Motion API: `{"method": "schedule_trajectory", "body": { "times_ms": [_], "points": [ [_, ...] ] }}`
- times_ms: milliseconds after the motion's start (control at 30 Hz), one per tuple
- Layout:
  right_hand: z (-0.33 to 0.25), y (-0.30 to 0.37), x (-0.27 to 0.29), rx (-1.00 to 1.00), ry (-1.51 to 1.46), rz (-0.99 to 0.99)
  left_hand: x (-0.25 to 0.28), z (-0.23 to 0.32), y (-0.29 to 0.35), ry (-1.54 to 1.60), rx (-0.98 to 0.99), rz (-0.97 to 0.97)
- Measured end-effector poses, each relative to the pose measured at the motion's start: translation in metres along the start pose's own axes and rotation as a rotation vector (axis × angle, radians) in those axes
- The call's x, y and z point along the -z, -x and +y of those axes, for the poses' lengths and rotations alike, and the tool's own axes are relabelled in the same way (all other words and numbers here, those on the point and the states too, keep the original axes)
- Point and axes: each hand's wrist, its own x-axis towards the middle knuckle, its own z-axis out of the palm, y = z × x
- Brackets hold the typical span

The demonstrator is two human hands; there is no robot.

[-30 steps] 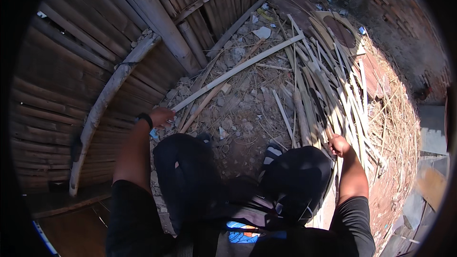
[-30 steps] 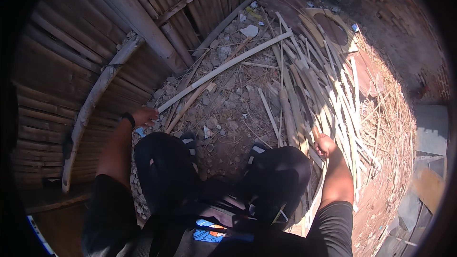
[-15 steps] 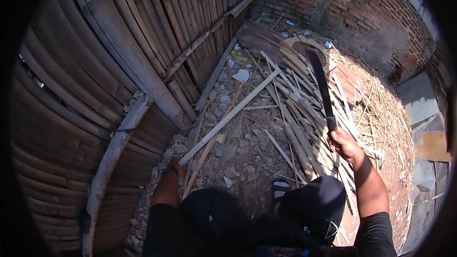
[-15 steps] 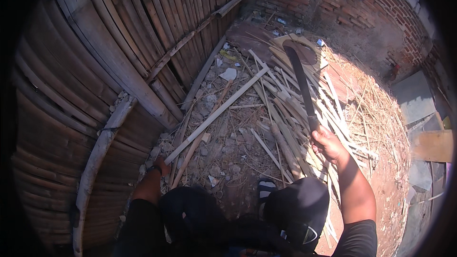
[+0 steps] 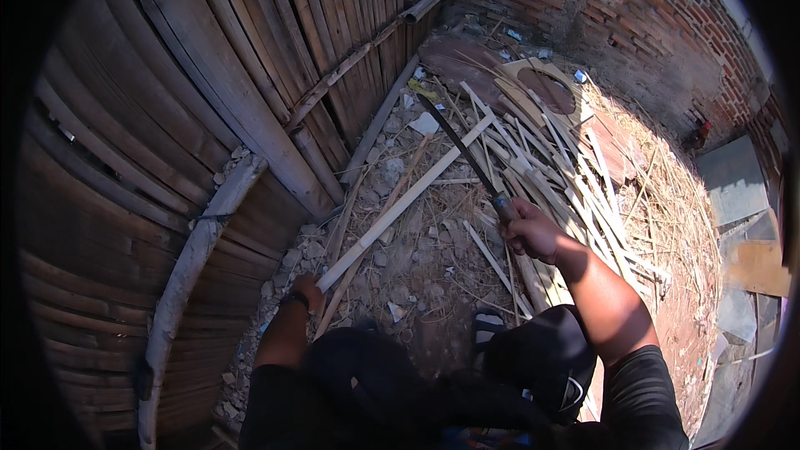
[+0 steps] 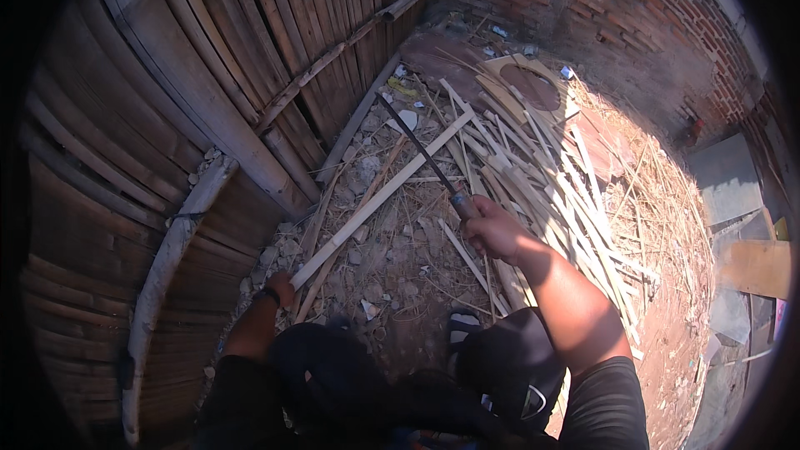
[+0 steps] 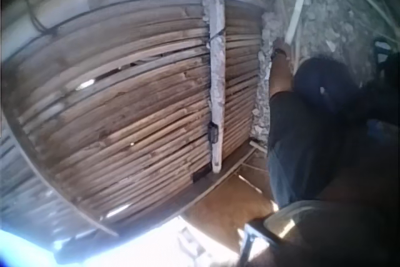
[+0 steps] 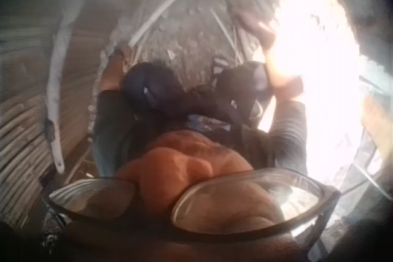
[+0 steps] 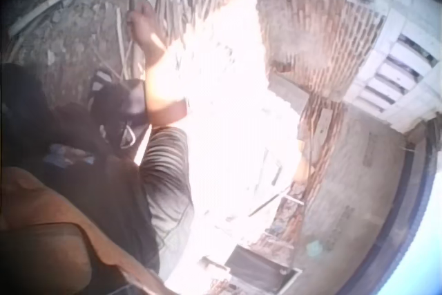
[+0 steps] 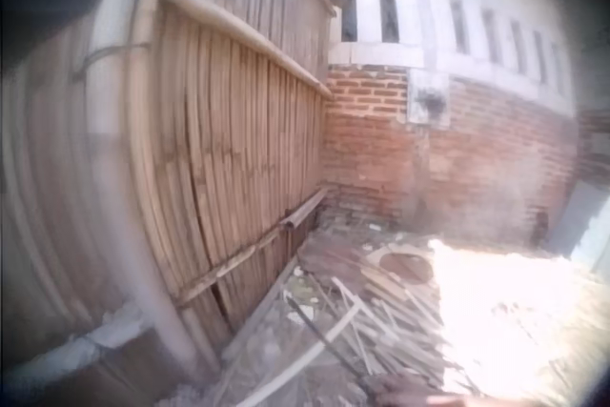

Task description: The person holds a long bamboo strip in the left hand and uses a knife in the right hand to shave thin layers off the strip. The person repeatedly adjusts the strip and continues shaving along its length, producing thin bamboo shavings that fall to the ground.

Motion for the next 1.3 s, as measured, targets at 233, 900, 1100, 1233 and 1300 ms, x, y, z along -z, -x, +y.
{"method": "schedule_trajectory", "body": {
  "times_ms": [233, 900, 1100, 1233, 1300],
  "points": [
    [-0.024, -0.018, -0.022, 0.149, -0.041, 0.089, 0.107, 0.061, 0.098, 0.125, -0.209, 0.483],
    [0.008, 0.005, -0.035, 0.5, 0.381, 0.291, 0.193, 0.189, 0.196, -0.006, -0.289, 0.794],
    [0.008, -0.003, -0.037, 0.725, 0.589, 0.335, 0.191, 0.195, 0.191, 0.249, -0.44, 0.703],
    [-0.005, 0.001, -0.053, 0.931, 0.811, 0.441, 0.192, 0.197, 0.192, 0.369, -0.463, 0.633],
    [-0.013, 0.003, -0.054, 0.742, 0.935, 0.482, 0.194, 0.196, 0.194, 0.434, -0.45, 0.567]
  ]
}}
